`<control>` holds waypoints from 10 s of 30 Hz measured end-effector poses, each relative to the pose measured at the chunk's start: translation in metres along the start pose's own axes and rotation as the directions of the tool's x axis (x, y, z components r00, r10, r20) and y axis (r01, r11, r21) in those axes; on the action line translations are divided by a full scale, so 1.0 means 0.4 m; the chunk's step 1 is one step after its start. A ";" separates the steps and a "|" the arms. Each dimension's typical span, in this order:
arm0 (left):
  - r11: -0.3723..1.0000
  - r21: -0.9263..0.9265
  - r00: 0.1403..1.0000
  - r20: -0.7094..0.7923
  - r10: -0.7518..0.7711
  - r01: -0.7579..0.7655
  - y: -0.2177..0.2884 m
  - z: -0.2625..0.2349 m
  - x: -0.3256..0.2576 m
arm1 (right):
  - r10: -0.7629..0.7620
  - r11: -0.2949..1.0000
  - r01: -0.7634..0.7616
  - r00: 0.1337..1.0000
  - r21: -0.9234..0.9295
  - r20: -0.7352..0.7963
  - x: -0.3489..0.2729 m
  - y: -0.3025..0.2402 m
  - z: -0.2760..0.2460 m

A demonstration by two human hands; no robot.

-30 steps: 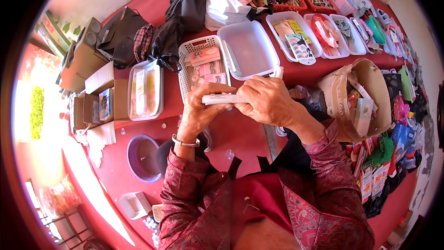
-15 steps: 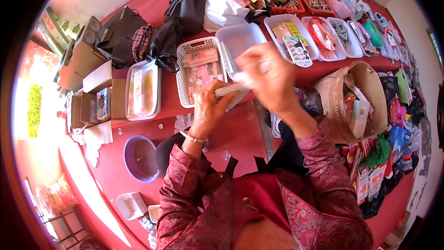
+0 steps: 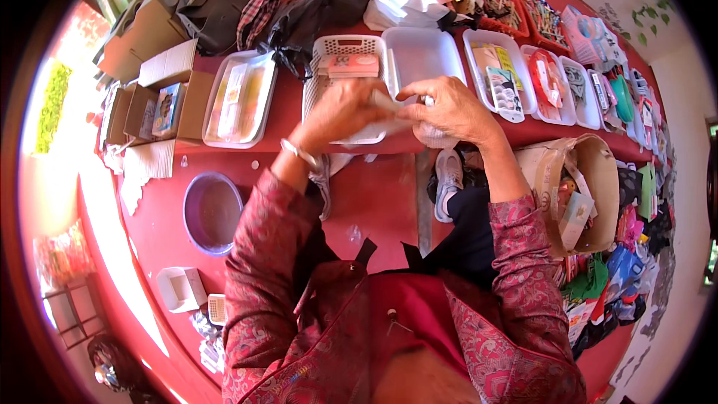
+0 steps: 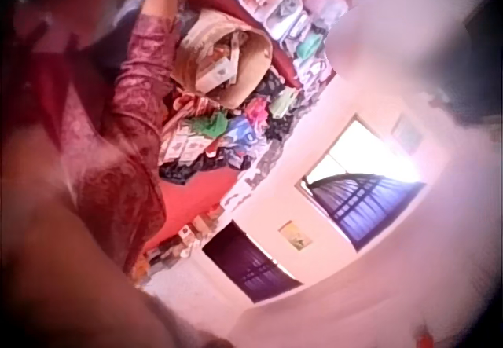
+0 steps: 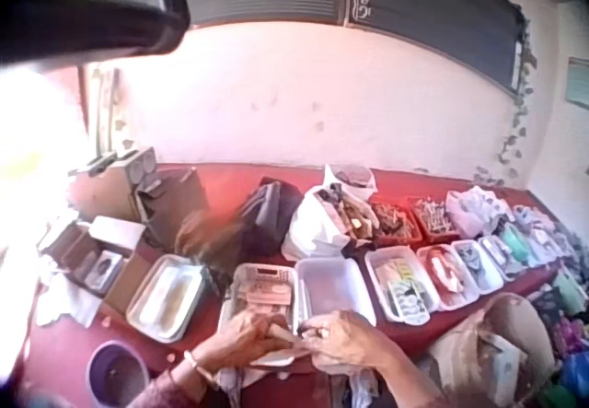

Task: The person sits on the floor and organizes small packaged items, such as cosmetic pads and wipes, into white plastic baskets. They pick up items from a pile, wipe them with a cloth, and place them into the baskets.

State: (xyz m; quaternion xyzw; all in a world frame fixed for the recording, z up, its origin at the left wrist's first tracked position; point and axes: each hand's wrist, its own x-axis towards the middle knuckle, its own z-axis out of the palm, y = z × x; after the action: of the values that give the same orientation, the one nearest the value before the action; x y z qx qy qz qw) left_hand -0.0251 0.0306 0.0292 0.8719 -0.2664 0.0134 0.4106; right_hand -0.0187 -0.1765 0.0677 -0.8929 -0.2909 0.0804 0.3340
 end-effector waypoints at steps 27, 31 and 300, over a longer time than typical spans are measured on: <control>0.903 0.364 0.464 0.774 -0.430 0.231 -0.412 0.233 0.225 | 0.543 0.799 -0.601 0.728 0.009 0.417 0.047 0.348 0.314; 0.914 0.365 0.414 0.814 -0.407 0.179 -0.436 0.265 0.244 | 0.487 0.752 -0.603 0.781 0.267 0.390 0.046 0.435 0.422; 0.808 -0.582 0.959 -0.270 -0.087 -0.091 0.101 0.277 0.023 | 0.382 0.922 -0.248 0.709 0.297 -0.593 -0.092 0.094 -0.032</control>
State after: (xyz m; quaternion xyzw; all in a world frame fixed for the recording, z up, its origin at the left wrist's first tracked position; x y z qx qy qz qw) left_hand -0.0582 -0.0746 -0.0134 0.6904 -0.1968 0.0554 0.6940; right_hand -0.0268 -0.2274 0.0515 -0.8652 0.0071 -0.1444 0.4801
